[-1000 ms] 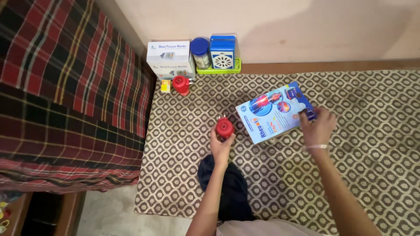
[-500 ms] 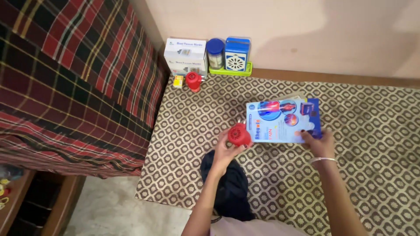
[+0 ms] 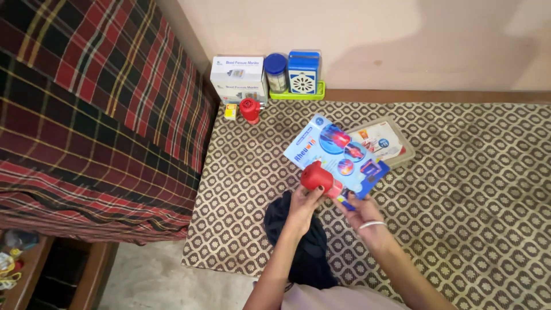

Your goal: The person moves several small items from a patterned bench to a nearby wooden side table, including a red container, a blue box, a white box, and a green box. Then the person wipes the bench surface with a dark cloth.

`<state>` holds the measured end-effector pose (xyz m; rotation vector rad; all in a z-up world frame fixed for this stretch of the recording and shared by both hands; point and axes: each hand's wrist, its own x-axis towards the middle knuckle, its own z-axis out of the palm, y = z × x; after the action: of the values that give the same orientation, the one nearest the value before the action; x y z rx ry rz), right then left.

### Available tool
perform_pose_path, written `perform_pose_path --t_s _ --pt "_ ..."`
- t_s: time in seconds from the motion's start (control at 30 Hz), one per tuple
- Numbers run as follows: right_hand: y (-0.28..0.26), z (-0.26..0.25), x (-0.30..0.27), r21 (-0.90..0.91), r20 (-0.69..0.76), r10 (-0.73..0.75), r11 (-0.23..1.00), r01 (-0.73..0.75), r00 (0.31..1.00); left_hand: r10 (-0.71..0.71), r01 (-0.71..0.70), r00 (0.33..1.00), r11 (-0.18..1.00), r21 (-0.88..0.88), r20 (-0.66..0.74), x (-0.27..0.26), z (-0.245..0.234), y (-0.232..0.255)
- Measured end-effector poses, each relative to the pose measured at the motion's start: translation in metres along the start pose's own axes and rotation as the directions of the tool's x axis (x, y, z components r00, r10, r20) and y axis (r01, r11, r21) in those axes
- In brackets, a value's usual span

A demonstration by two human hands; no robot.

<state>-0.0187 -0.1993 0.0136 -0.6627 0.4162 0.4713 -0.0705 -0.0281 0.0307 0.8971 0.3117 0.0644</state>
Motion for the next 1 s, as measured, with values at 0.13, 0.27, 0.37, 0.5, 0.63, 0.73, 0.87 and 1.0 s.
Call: perform_pose_path --t_s 0.13,0.27,0.37,0.5,0.63,0.73,0.87,1.0 --pt "0.027 0.001 0.007 0.044 0.086 0.099 0.994 -0.103 0.991 0.118 -0.118 0.993 0.993 0.005 -0.002 0.004 -0.01 0.003" --pt "0.042 0.001 0.008 -0.142 0.096 0.096 0.986 -0.082 0.991 0.161 -0.162 0.979 0.987 -0.002 -0.123 0.007 -0.032 0.005" --pt "0.047 -0.002 0.009 -0.267 0.181 0.08 0.963 -0.029 0.98 0.21 -0.207 0.963 0.978 0.033 -0.169 0.001 -0.049 0.014" --pt "0.056 -0.009 0.012 -0.284 0.254 0.127 0.958 -0.052 0.959 0.22 -0.224 0.939 0.974 0.015 -0.266 -0.018 -0.069 0.034" --pt "0.064 0.019 -0.002 -0.289 0.177 0.252 0.937 -0.195 0.951 0.155 -0.099 0.91 0.982 0.161 -0.386 -0.056 -0.099 0.05" --pt "0.092 0.023 0.003 -0.27 0.179 0.314 0.927 -0.26 0.932 0.333 -0.284 0.905 0.936 0.206 -0.266 -0.091 -0.119 0.066" --pt "0.127 0.054 -0.008 -0.398 0.327 0.358 0.891 -0.216 0.874 0.371 -0.322 0.871 0.926 0.196 -0.322 -0.137 -0.13 0.107" --pt "0.184 0.089 -0.038 -0.446 0.351 0.357 0.877 -0.18 0.866 0.455 -0.391 0.735 0.89 0.235 -0.502 -0.176 -0.196 0.104"
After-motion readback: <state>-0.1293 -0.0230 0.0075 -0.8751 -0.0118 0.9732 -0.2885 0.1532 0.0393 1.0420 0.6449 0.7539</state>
